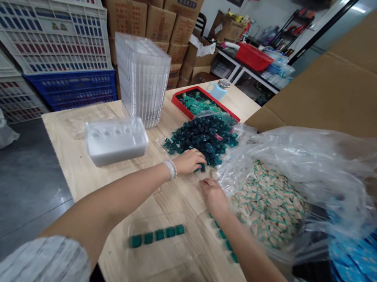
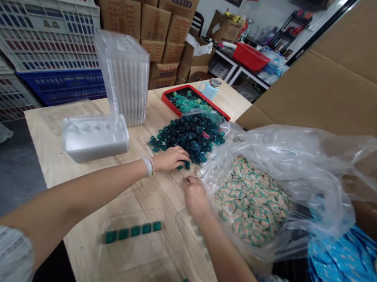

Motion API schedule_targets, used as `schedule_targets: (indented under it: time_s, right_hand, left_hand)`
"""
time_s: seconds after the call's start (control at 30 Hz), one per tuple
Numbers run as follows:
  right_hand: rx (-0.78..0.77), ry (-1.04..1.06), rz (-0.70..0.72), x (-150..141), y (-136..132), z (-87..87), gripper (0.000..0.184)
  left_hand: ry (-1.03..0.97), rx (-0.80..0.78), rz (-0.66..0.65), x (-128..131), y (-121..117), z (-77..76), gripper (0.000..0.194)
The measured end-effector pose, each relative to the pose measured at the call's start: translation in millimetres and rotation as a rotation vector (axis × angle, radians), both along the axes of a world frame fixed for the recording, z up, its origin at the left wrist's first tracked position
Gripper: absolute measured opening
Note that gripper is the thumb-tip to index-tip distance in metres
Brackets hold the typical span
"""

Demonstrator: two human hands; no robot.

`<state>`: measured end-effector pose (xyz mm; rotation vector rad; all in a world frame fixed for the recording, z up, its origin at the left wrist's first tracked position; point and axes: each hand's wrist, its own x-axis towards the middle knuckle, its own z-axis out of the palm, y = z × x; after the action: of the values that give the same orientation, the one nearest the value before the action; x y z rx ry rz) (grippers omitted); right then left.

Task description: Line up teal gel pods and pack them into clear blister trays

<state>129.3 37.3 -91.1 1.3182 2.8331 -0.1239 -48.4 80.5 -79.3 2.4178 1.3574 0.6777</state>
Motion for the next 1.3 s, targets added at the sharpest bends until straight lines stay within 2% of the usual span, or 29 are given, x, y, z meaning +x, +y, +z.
schedule_targets:
  time_s: [0.1,0.27,0.37,0.5,0.7,0.83,1.03,1.17,1.3]
  right_hand:
    - [-0.017,-0.054,-0.05,-1,-6,6.9,0.03]
    - [-0.024,-0.032,-0.154,-10,-6,14.4,0.025]
    - [-0.03,0.006,-0.205,-11,3,14.0,0.023]
    - [-0.078,0.099,-0.261,-2,19,13.6,0.02]
    - [-0.16,0.217,-0.307,7,22,9.7,0.019]
    - [-0.155,0.235,-0.327,-1,14,9.2,0.02]
    - [-0.211,0.253,-0.435,-16,7,7.4,0.015]
    - [-0.274,0.386,-0.539,-18,14,6.4,0.015]
    - [-0.403,0.615,-0.629,-8,31,17.5,0.007]
  left_hand:
    - [-0.024,0.01,0.141,-1,-14,7.8,0.023]
    - [0.148,-0.063,0.244,10,-46,7.1,0.02]
    - [0.162,-0.093,0.355,22,-49,2.8,0.023]
    - [0.138,-0.147,0.451,30,-41,1.4,0.023]
    - [0.084,-0.274,0.507,20,-39,4.9,0.023]
    - [0.014,-0.355,0.528,16,-39,10.2,0.028]
    - [-0.082,-0.443,0.522,19,-37,12.0,0.024]
    - [-0.117,-0.45,0.505,22,-39,13.2,0.02]
    - [-0.133,-0.415,0.478,13,-41,17.9,0.022]
